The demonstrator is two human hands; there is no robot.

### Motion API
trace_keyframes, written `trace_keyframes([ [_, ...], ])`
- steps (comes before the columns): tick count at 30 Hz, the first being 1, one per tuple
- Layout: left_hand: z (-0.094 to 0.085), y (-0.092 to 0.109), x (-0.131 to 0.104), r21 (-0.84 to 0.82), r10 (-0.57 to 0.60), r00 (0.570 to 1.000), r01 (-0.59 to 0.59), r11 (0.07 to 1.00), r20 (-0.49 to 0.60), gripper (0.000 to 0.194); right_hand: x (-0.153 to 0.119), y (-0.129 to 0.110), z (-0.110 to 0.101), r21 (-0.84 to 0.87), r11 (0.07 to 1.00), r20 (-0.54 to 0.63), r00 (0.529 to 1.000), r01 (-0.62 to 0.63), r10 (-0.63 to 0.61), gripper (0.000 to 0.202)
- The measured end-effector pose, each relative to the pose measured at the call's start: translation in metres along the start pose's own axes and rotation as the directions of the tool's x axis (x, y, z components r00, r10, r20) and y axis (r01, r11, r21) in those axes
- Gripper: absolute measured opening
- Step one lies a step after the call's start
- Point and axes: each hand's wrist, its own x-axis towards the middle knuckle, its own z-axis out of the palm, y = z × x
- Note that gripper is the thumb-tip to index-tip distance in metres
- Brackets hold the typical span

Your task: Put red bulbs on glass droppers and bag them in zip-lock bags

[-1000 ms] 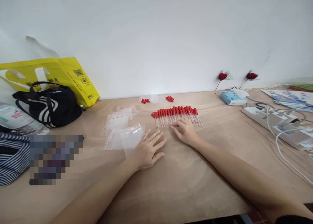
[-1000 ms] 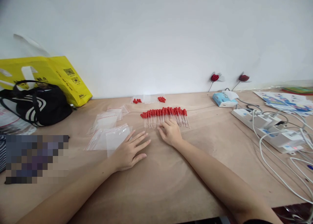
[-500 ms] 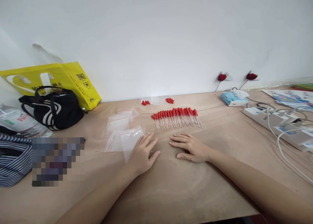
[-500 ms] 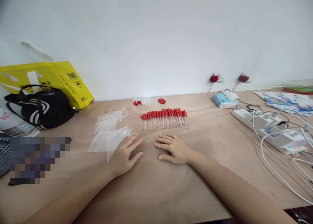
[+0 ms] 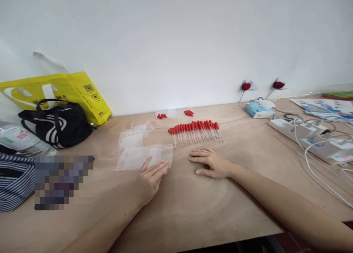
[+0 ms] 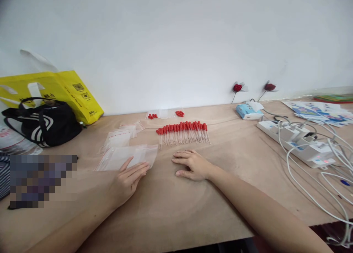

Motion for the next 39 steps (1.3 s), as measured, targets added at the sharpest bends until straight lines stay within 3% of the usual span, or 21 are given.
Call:
trace_keyframes([
  [4,-0.014,0.006,0.005,-0.251,0.220,0.958,-0.170,0.953,0.186,0.031,0.001,0.002,0.001,0.019,1.000,-0.062,0.998,0.000,0.001,0.044],
  [8,-0.028,0.004,0.012,-0.432,0.230,0.885,-0.037,0.901,0.404,0.033,0.001,0.005,0.002,0.070,0.998,-0.146,0.989,-0.005,0.015,0.026],
  [11,-0.037,0.000,0.018,-0.520,0.193,0.871,0.082,0.850,0.452,0.023,0.001,0.007,0.003,0.112,0.993,-0.171,0.984,-0.023,0.042,0.022],
  [13,-0.039,0.003,0.023,-0.514,0.113,0.892,0.144,0.846,0.437,0.020,0.002,0.008,0.004,0.122,0.992,-0.160,0.986,-0.024,0.044,0.025],
  [15,-0.035,0.013,0.028,-0.396,-0.059,0.906,0.241,0.886,0.419,0.030,0.003,0.006,0.005,0.110,0.994,-0.143,0.989,-0.023,0.039,0.028],
  [17,-0.026,0.025,0.032,-0.198,-0.254,0.859,0.371,0.907,0.444,0.051,0.004,0.004,0.006,0.093,0.995,-0.127,0.991,-0.019,0.031,0.032],
  [20,-0.010,0.036,0.038,-0.066,-0.323,0.791,0.414,0.908,0.520,0.068,0.005,-0.001,0.006,0.087,0.996,-0.107,0.994,-0.001,0.011,0.035],
  [27,0.007,0.009,0.041,-0.274,-0.005,0.869,0.161,0.948,0.495,0.073,0.005,-0.006,0.002,0.105,0.987,-0.073,0.990,0.124,-0.117,0.042],
  [34,0.008,0.002,0.043,-0.357,0.054,0.876,0.138,0.924,0.479,0.072,0.010,-0.011,0.005,0.076,0.972,0.060,0.972,0.223,-0.227,0.057],
  [39,0.005,0.002,0.041,-0.330,-0.008,0.852,0.212,0.920,0.523,0.071,0.010,-0.010,0.005,0.124,0.977,0.025,0.984,0.174,-0.179,0.075],
])
